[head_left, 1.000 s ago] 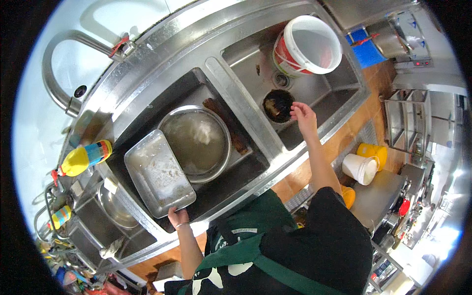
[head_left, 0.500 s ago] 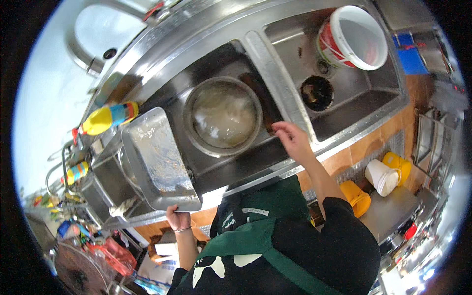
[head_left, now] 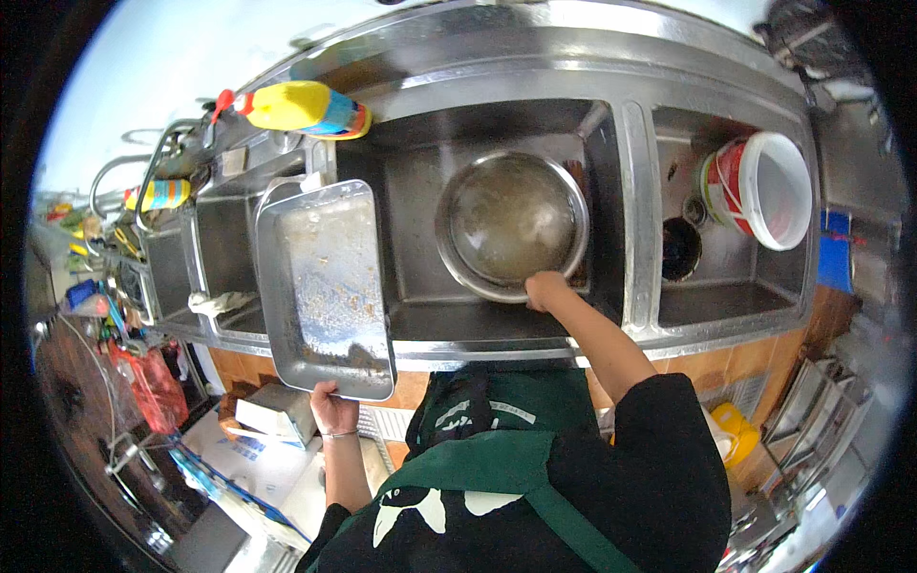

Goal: The person washes several kitchen items in a stainless steel sink, including a red plate, a metal tray, and a small bowl, using a sponge and running water. The person rinses each item and places them aside after cleaning.

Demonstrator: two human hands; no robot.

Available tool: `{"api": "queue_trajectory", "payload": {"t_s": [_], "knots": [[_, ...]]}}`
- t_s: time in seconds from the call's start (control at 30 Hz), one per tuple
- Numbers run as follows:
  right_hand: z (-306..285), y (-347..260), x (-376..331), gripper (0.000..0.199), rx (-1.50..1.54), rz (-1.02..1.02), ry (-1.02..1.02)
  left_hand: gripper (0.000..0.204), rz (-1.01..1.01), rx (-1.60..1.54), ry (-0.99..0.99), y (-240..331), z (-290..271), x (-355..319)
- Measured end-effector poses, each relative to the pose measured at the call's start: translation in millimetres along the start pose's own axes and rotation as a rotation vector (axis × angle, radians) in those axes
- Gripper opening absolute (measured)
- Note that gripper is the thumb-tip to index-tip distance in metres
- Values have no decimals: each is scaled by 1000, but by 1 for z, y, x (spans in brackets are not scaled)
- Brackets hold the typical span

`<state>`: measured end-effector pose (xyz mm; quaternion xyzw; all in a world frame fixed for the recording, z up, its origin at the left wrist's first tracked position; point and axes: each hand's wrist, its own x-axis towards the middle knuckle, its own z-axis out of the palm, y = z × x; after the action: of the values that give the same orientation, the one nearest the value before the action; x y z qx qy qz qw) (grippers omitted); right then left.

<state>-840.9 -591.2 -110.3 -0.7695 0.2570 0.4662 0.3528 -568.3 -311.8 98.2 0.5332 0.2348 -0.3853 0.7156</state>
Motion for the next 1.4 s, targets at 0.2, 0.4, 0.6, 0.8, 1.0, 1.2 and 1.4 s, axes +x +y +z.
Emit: {"api": "queue_trajectory", "payload": {"t_s": [0.2,0.4,0.6,0.8,1.0,1.2,1.4], "knots": [[20,5,-5,19,16,45,60,40,-33,-80,9,-8,-16,-3],[32,18,-3,31,25,-12,146,40,-18,-140,-9,-16,-31,-2],[41,26,-8,51,325,79,646,44,-50,-189,60,-26,-43,7],[51,61,20,40,1532,375,469,45,-47,-177,106,-37,-43,9],[20,58,18,70,1664,306,371,48,-47,-285,-14,-29,-49,9],[-104,-107,-25,39,899,-167,637,45,44,-348,68,37,-92,19],[-253,-421,74,31,707,-992,509,48,178,-294,189,129,-170,53]]}}
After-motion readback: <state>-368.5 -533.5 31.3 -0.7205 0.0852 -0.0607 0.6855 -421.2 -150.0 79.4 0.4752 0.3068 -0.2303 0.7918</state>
